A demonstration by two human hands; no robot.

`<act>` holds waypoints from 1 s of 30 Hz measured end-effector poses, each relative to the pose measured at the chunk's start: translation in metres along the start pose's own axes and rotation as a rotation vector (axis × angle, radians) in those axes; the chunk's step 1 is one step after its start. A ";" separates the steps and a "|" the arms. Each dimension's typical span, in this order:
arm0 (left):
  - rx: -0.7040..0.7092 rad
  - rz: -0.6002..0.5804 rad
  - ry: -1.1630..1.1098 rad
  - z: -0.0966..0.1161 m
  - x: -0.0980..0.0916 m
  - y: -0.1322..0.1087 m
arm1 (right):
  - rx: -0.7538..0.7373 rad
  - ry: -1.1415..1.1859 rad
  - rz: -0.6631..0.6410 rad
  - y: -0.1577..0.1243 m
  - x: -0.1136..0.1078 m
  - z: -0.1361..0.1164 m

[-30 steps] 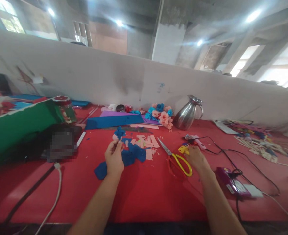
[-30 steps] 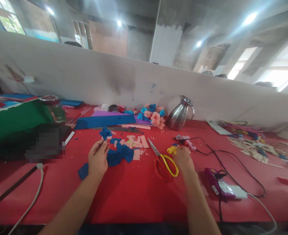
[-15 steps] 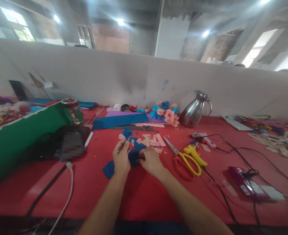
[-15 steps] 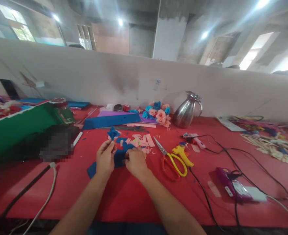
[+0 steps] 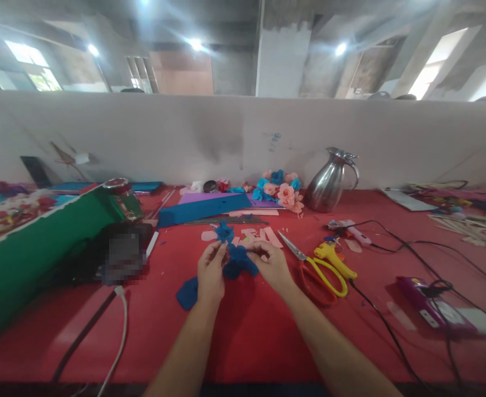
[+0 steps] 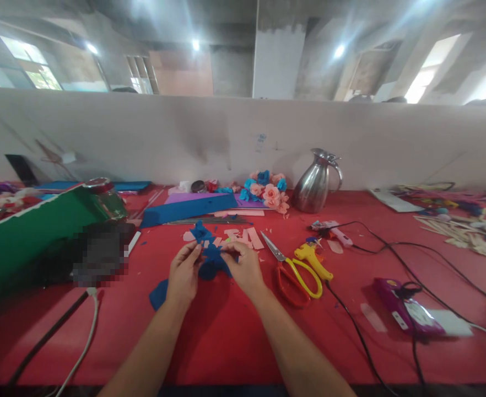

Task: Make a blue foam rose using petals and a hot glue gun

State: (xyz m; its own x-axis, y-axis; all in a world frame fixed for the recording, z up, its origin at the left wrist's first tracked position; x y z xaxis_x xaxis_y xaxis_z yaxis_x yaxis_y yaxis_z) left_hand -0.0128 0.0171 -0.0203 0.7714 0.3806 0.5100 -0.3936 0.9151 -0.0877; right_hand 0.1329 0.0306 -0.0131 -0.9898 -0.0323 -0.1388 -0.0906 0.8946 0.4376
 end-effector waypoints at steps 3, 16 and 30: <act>-0.017 -0.007 0.004 0.000 0.001 -0.001 | -0.118 -0.050 0.040 0.000 -0.002 -0.009; -0.120 -0.133 0.153 -0.012 0.003 -0.002 | -0.158 -0.113 0.077 0.002 -0.009 -0.015; -0.178 -0.268 0.239 -0.013 0.006 -0.005 | -0.344 -0.481 0.021 0.003 -0.015 -0.014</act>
Point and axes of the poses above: each hand's wrist, its own y-axis towards the middle knuckle, its own x-axis out of the palm, z = x × y, the point moved 2 cm from there along y, towards the middle knuckle, and after that the axes turned 3 degrees about -x, right-handed, at the moved point
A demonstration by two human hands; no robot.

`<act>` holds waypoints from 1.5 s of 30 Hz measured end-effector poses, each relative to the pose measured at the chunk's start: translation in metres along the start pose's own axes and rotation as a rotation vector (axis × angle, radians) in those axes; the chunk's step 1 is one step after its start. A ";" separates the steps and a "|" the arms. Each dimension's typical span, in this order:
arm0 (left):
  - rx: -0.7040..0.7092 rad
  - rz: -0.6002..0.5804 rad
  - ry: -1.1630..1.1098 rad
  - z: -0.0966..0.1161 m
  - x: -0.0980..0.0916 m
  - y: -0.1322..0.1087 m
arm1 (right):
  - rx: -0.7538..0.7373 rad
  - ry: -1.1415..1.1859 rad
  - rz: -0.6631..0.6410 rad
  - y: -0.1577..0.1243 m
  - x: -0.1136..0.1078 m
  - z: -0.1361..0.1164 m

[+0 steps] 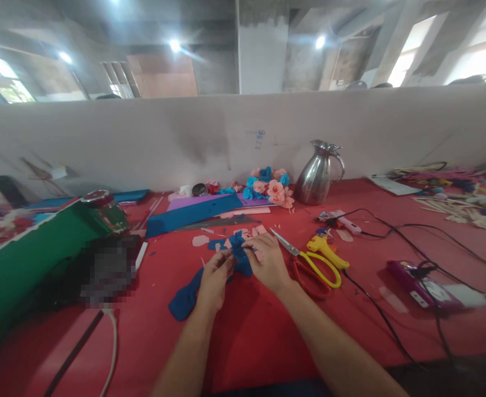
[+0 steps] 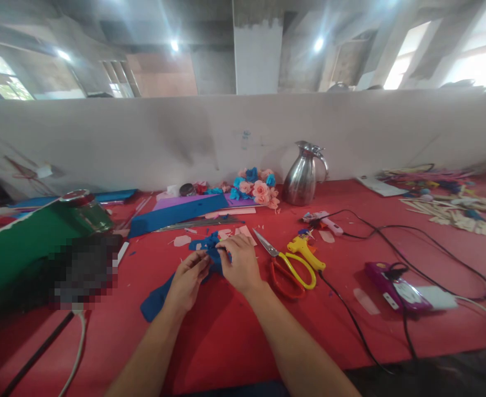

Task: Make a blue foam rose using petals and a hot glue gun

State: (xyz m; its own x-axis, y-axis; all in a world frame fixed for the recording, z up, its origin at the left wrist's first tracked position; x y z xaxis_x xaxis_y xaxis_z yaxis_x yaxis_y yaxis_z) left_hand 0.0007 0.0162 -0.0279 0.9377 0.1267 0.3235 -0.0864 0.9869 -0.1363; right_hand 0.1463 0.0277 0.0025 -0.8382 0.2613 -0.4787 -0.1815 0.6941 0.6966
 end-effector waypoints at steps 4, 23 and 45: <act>0.003 0.004 0.002 0.001 0.001 0.000 | 0.030 0.019 0.031 0.000 0.001 0.002; -0.030 0.019 -0.013 0.002 0.003 -0.002 | 0.034 -0.014 0.043 0.001 0.000 0.001; 0.098 -0.061 -0.191 0.013 0.003 -0.005 | -0.294 0.046 0.091 -0.012 -0.015 -0.035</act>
State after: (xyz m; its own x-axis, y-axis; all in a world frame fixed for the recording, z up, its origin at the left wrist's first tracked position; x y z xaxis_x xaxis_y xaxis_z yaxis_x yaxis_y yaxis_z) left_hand 0.0001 0.0127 -0.0143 0.8623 0.0741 0.5010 -0.0728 0.9971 -0.0223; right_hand 0.1428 -0.0081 0.0200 -0.8788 0.2785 -0.3876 -0.2402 0.4436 0.8634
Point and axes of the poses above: each hand's wrist, its own y-axis towards the middle knuckle, its own x-axis out of the palm, z = x × y, the point moved 2 cm from there along y, towards the middle knuckle, and after that the axes turned 3 degrees about -x, right-handed, at the moved point
